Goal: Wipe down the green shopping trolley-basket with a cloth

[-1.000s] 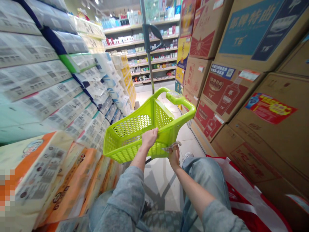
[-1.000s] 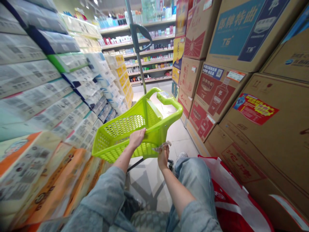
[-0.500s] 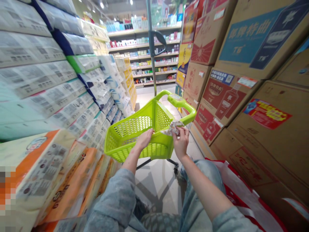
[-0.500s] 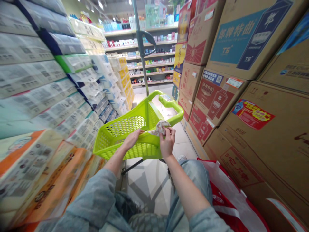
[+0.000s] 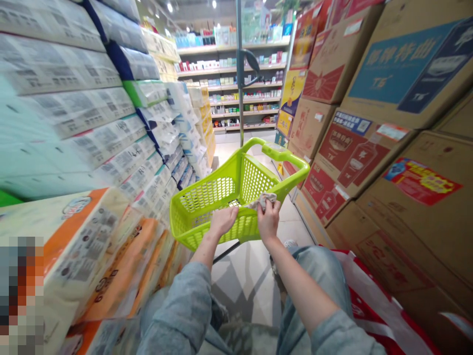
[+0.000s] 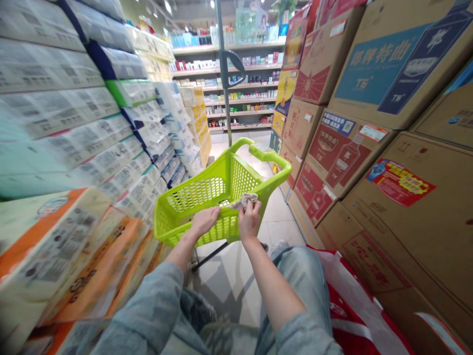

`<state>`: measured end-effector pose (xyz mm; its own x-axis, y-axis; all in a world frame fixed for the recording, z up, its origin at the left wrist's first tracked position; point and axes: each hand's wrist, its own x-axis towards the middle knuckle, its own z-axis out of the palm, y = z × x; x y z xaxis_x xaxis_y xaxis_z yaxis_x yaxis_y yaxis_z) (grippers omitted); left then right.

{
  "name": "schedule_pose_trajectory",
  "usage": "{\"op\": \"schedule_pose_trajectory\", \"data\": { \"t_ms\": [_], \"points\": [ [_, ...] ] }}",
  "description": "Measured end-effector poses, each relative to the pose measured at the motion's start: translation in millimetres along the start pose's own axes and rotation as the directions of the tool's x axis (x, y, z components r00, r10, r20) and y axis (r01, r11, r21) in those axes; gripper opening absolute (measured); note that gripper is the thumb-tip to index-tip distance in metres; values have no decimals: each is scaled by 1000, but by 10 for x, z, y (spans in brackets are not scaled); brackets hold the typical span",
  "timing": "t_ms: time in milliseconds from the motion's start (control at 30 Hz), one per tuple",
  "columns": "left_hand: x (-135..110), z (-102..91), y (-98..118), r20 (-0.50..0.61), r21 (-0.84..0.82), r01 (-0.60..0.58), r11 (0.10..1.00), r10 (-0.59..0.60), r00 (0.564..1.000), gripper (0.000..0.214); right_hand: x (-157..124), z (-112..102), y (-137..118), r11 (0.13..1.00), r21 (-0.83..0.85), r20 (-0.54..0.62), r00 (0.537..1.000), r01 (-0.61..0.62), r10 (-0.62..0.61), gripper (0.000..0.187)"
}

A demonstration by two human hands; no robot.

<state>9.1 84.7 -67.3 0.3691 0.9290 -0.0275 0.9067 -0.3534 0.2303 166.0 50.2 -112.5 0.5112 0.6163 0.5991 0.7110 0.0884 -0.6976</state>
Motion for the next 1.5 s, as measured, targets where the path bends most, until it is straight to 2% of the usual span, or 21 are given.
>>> {"op": "schedule_pose_trajectory", "data": {
  "t_ms": [100, 200, 267, 333, 367, 467, 533, 600, 667, 800, 867, 933, 1067, 1267, 1400, 1500],
  "points": [
    [-6, 14, 97, 0, -42, -21, 999, 21, 1000, 55, -139, 81, -88, 998, -36, 129, 991, 44, -39, 25],
    [-4, 20, 179, -11, -88, -31, 996, 31, 999, 53, -299, 135, -168, 993, -38, 266, 959, 109, -95, 22],
    [-4, 27, 207, -22, -112, -27, 993, 24, 999, 53, -337, 125, -185, 992, -6, 315, 942, 123, -115, 20],
    [-8, 36, 209, -21, -119, -15, 993, 13, 1000, 55, -266, 63, -151, 995, 42, 281, 954, 95, -103, 18],
    [-12, 41, 203, -18, -116, -8, 993, 6, 1000, 57, -185, 14, -112, 996, 61, 224, 971, 66, -78, 19],
    [-28, 51, 174, -10, -100, 17, 995, -18, 1000, 61, 199, -171, 69, 998, 66, -20, 1000, -11, 13, 27],
    [-33, 55, 161, -5, -98, 24, 995, -24, 1000, 62, 480, -280, 191, 1000, 21, -56, 998, 21, -20, 32],
    [-31, 61, 161, -1, -100, 26, 995, -27, 1000, 61, 667, -335, 259, 996, -35, 18, 997, 76, -75, 33],
    [-22, 69, 174, 0, -102, 26, 995, -26, 1000, 61, 689, -316, 242, 988, -75, 122, 984, 138, -129, 32],
    [-10, 88, 195, -8, -115, 24, 993, -25, 1000, 61, 325, -129, 22, 959, -110, 324, 921, 263, -215, 30],
    [-17, 90, 183, -11, -129, 42, 991, -44, 999, 62, 132, -55, -82, 943, -126, 379, 893, 308, -241, 28],
    [-32, 85, 157, -5, -137, 70, 988, -71, 997, 65, 56, -49, -121, 918, -144, 416, 865, 368, -282, 27],
    [-64, 68, 113, 24, -114, 87, 990, -84, 996, 69, 280, -214, 5, 846, -202, 455, 813, 493, -364, 27],
    [-74, 72, 150, 18, -104, 48, 993, -46, 999, 66, 866, -530, 280, 830, -276, 415, 839, 485, -352, 23],
    [-57, 67, 185, 23, -114, 45, 993, -43, 999, 64, 1109, -648, 417, 883, -282, 323, 904, 375, -281, 23],
    [-43, 54, 200, 37, -122, 57, 991, -53, 998, 62, 1165, -640, 462, 916, -267, 256, 939, 299, -232, 22]
  ]
}}
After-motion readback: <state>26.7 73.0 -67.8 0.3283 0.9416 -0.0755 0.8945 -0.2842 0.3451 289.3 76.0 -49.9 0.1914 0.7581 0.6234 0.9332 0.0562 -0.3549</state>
